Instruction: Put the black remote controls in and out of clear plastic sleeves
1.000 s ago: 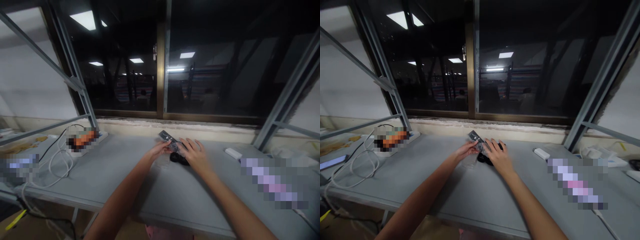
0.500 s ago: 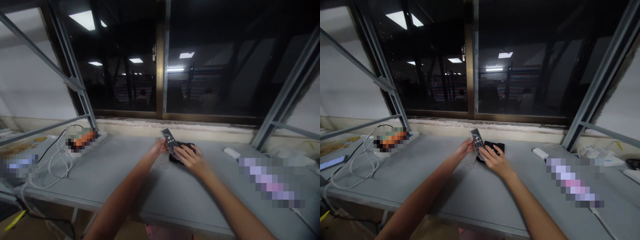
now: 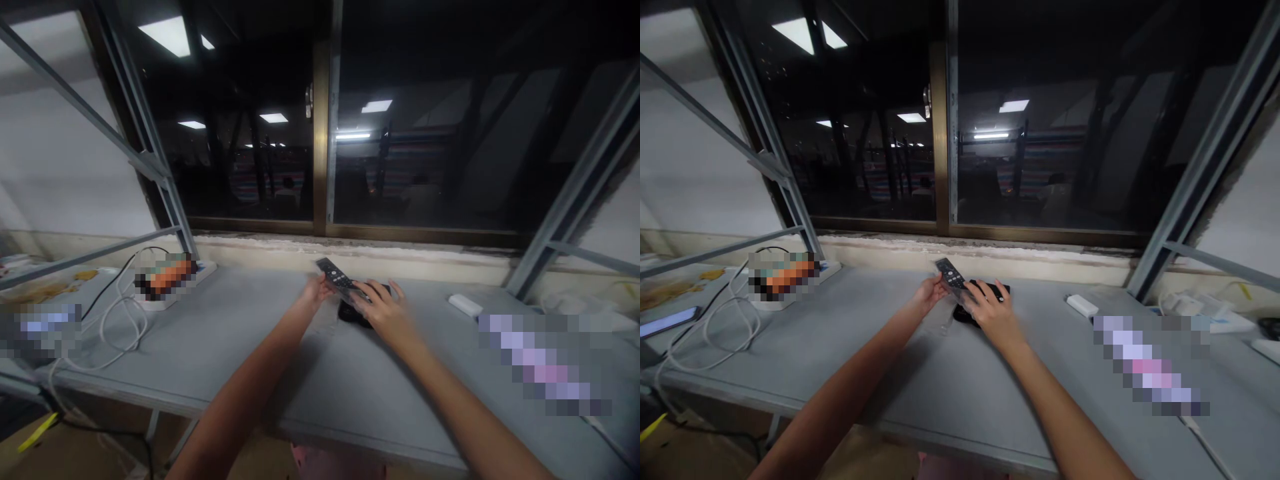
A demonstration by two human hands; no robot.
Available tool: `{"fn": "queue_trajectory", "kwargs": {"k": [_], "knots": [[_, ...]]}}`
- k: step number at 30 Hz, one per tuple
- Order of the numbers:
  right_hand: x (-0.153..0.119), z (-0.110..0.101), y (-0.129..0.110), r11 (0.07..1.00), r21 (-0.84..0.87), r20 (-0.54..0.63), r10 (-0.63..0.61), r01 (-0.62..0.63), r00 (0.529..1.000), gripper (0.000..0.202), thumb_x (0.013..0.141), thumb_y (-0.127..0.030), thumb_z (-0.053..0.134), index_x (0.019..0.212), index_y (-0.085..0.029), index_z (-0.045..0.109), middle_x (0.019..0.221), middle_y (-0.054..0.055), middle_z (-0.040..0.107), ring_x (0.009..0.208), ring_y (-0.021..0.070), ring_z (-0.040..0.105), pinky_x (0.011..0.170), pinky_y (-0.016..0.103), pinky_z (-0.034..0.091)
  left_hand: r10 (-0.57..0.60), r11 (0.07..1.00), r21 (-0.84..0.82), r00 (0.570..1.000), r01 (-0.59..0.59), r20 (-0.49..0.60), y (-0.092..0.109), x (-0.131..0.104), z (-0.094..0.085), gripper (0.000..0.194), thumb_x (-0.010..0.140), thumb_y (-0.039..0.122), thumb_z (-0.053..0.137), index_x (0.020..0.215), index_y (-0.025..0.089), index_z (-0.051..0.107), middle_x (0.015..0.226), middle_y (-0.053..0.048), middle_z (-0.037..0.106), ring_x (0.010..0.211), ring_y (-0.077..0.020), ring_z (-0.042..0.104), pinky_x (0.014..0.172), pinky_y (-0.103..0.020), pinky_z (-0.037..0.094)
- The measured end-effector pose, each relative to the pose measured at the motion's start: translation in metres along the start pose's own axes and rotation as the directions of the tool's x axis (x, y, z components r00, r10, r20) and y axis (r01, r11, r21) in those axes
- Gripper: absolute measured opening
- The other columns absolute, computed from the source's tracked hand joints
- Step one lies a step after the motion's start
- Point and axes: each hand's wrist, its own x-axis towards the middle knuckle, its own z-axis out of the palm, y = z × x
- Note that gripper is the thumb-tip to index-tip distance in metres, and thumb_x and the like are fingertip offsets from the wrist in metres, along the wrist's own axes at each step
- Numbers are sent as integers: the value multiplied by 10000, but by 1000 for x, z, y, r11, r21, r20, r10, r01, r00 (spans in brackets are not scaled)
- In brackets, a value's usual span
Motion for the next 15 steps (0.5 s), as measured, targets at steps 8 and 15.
{"fn": "queue_trajectory", "kwargs": {"k": [8, 15], "knots": [[-2, 1, -1, 999, 52, -100, 13, -8, 995, 227, 871, -218, 585, 1081, -282, 645, 1128, 0, 678, 1058, 183, 550, 1046, 405, 191, -81, 996, -39, 985, 76, -153, 17, -16, 26, 293, 932, 185, 399, 718, 120, 587, 626, -56, 623, 643, -146, 576, 779, -276, 451], [3, -7, 8, 943, 276, -123, 228, -187, 966, 200, 902, -280, 527, 1068, -230, 626, 1050, 53, 676, 947, 190, 588, 879, 336, 391, 45, 999, 34, 972, -38, -229, 65, 9, -22, 347, 914, 77, 257, 723, 156, 536, 417, 20, 443, 458, -102, 449, 646, -225, 431]]}}
